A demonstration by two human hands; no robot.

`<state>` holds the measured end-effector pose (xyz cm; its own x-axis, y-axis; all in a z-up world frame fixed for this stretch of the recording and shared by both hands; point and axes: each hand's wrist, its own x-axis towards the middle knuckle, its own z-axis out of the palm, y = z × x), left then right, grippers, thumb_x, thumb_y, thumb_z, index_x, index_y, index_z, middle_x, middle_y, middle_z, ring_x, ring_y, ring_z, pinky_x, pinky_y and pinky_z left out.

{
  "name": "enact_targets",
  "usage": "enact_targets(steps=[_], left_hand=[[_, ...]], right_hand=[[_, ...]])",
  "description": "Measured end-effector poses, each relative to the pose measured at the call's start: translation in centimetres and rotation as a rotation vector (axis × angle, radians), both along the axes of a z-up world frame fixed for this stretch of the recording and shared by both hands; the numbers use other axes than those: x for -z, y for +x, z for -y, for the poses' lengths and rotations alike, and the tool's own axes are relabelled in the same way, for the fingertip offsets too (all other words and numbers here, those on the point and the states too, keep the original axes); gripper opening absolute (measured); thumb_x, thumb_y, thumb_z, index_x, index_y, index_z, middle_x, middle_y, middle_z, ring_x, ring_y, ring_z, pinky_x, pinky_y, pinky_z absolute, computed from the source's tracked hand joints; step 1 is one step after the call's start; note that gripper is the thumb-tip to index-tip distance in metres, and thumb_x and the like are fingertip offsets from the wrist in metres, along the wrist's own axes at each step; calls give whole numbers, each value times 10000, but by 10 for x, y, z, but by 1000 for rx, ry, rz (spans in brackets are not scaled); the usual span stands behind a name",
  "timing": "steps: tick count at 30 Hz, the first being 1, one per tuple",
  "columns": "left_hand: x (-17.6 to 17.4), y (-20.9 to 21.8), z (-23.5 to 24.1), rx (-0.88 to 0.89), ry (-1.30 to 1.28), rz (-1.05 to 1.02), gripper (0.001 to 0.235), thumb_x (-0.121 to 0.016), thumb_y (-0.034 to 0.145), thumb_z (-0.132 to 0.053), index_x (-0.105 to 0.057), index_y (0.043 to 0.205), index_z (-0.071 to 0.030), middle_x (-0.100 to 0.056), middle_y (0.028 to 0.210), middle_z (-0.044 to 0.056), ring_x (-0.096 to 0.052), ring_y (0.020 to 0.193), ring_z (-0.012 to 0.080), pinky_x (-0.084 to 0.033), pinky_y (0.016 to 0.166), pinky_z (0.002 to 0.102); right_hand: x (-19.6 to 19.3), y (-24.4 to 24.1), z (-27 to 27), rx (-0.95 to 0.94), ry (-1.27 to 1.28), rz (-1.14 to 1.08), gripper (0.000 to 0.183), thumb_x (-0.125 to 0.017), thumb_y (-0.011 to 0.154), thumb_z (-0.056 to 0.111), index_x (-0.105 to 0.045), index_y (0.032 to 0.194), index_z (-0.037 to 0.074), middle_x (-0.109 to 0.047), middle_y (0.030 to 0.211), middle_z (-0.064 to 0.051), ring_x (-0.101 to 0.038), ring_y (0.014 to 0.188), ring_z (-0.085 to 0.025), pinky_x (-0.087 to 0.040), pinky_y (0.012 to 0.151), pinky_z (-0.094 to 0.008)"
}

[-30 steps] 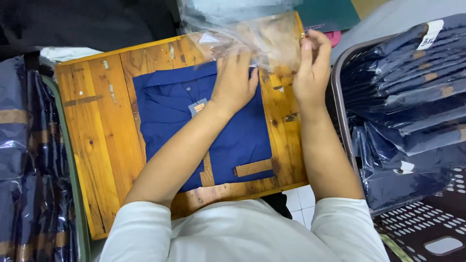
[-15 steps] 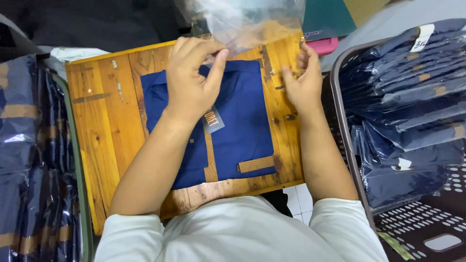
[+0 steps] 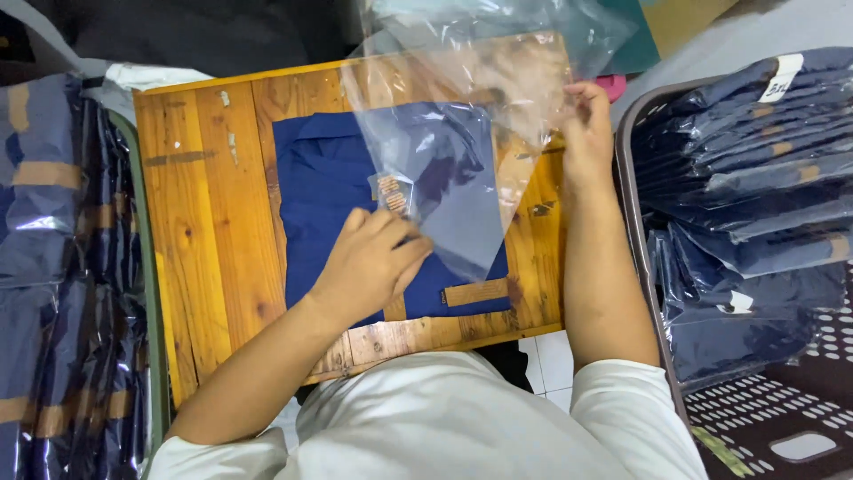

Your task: Folding a blue shirt and placing it into a clear plastic bag with an adhesive seal.

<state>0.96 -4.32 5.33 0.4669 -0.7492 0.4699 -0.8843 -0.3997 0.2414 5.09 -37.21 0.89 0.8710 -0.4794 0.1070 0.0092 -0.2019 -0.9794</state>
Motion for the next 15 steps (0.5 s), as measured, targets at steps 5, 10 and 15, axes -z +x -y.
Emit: enact_targets(steps=[5,10,15], left_hand=[[16,-18,-22,-10,96,-61,73,-707,962,-187,-752,1014,-162,-639,888,-5,-552,874,245,-351,695,396],[27,-38,-44,-74,165,-116,141,-647,970,-186,-666,833,-158,-516,715,31,-534,706,270,-362,649,411],[39,-48,-57,-138,171,-300,161,-623,989,-265,-749,977,-166,-608,814,14,-590,779,253,-387,672,402]], right_hand=[[-12,15,-6,-128,-144,43,713,-772,898,-31,-380,1452,188,-514,1441,-109,-665,1112,-199,-627,898,-293],[-20,53,-1,-167,-358,221,318,-656,952,-78,-620,1205,111,-648,1238,-81,-655,1090,-199,-575,973,-321],[-51,81,-11,-226,-463,453,272,-579,1002,-155,-598,1198,32,-623,1114,-143,-655,929,-238,-589,802,-332]])
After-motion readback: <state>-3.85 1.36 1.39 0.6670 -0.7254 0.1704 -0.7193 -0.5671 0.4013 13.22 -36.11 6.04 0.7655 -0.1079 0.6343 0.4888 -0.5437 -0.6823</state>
